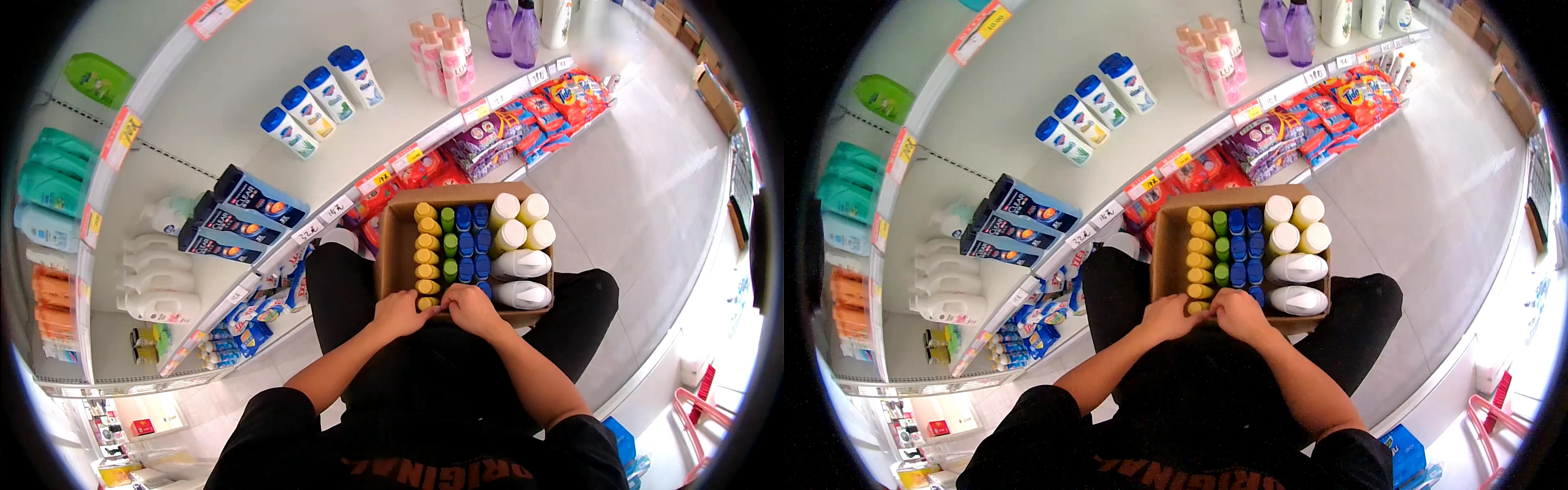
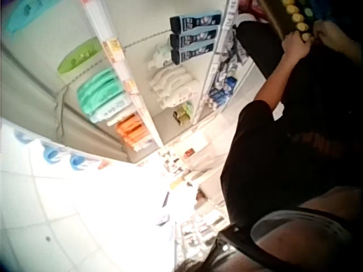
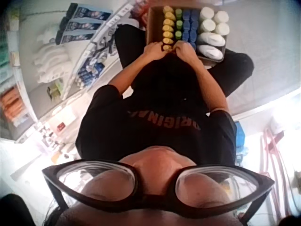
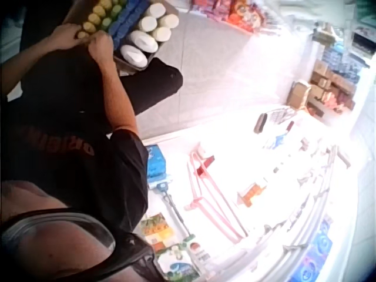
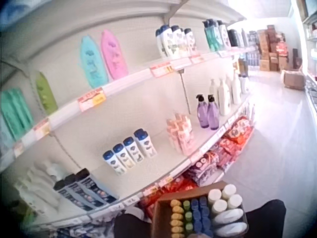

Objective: The person sits on the floor in a store aisle and restocks shelves with various personal care products. They take bottles and tubes from a cardboard box on their lap and place them onto the shelves, organizing them by type and color.

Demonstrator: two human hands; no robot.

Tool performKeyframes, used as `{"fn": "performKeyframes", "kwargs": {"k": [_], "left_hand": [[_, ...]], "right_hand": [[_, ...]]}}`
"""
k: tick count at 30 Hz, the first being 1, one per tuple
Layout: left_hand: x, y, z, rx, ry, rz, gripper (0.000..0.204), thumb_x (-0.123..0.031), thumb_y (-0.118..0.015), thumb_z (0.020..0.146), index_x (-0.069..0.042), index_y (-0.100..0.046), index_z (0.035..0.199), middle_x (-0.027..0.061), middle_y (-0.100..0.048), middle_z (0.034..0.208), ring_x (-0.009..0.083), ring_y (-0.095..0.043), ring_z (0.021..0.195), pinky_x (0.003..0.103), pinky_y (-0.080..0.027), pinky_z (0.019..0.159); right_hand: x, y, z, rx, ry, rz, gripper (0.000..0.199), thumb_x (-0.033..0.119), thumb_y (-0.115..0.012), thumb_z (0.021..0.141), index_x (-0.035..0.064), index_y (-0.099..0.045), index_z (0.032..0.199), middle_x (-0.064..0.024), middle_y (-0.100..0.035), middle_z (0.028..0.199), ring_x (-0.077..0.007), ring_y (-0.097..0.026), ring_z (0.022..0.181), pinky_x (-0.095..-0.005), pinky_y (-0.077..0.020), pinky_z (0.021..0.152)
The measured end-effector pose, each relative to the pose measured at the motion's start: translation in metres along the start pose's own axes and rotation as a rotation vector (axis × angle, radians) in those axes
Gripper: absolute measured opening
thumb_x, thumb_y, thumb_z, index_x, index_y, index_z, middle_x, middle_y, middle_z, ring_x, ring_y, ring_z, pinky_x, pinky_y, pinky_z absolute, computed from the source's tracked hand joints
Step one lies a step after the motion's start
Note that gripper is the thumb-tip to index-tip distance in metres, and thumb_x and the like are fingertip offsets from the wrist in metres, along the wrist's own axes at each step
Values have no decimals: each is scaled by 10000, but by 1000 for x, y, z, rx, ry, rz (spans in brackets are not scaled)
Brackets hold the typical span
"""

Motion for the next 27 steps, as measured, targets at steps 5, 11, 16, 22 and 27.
{"fn": "performKeyframes", "kwargs": {"k": [5, 11, 16, 22, 27], "left_hand": [[19, -7, 8, -93, -156, 32, 500, -471, -619, 936, 23, -682, 982, 219, -693, 1019, 401, -671, 967, 492, -540, 838], [31, 19, -1, -118, -225, 60, 458, -440, -584, 971, 5, -686, 930, 222, -696, 976, 416, -666, 943, 514, -531, 818], [12, 106, -52, -223, -207, 106, 469, -460, -566, 980, -14, -688, 905, 208, -704, 938, 417, -668, 927, 509, -526, 785], [8, 224, -132, -556, -273, -274, 398, -393, -600, 991, -2, -655, 945, 181, -682, 818, 331, -689, 777, 447, -528, 694], [-9, 336, -216, -916, -326, -656, 245, -256, -600, 1024, -20, -635, 1078, 48, -664, 758, 85, -625, 577, 257, -513, 513]], "right_hand": [[13, -1, -3, -10, 131, -130, 116, 68, -638, 818, 28, -700, 908, -144, -643, 943, -364, -661, 883, -448, -544, 754], [24, -14, -16, 62, 262, -364, 196, 194, -744, 807, 42, -675, 908, -115, -597, 1011, -326, -646, 967, -442, -558, 779], [23, -22, -16, 102, 291, -517, 230, 238, -770, 796, 57, -671, 898, -103, -611, 1021, -304, -626, 1002, -434, -557, 788], [22, -36, -19, 113, 349, -682, 214, 245, -736, 824, 58, -675, 909, -116, -627, 1001, -316, -615, 1008, -440, -551, 812], [17, -37, -22, 71, 364, -703, 214, 261, -711, 844, 56, -680, 898, -130, -640, 983, -327, -620, 999, -445, -551, 823]]}}
Point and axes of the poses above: each hand's wrist, its own z-axis towards the middle knuckle, its own y-axis out of the back of the hand, x = y × z, the point moved 4 cm from there along z, towards the middle knuckle
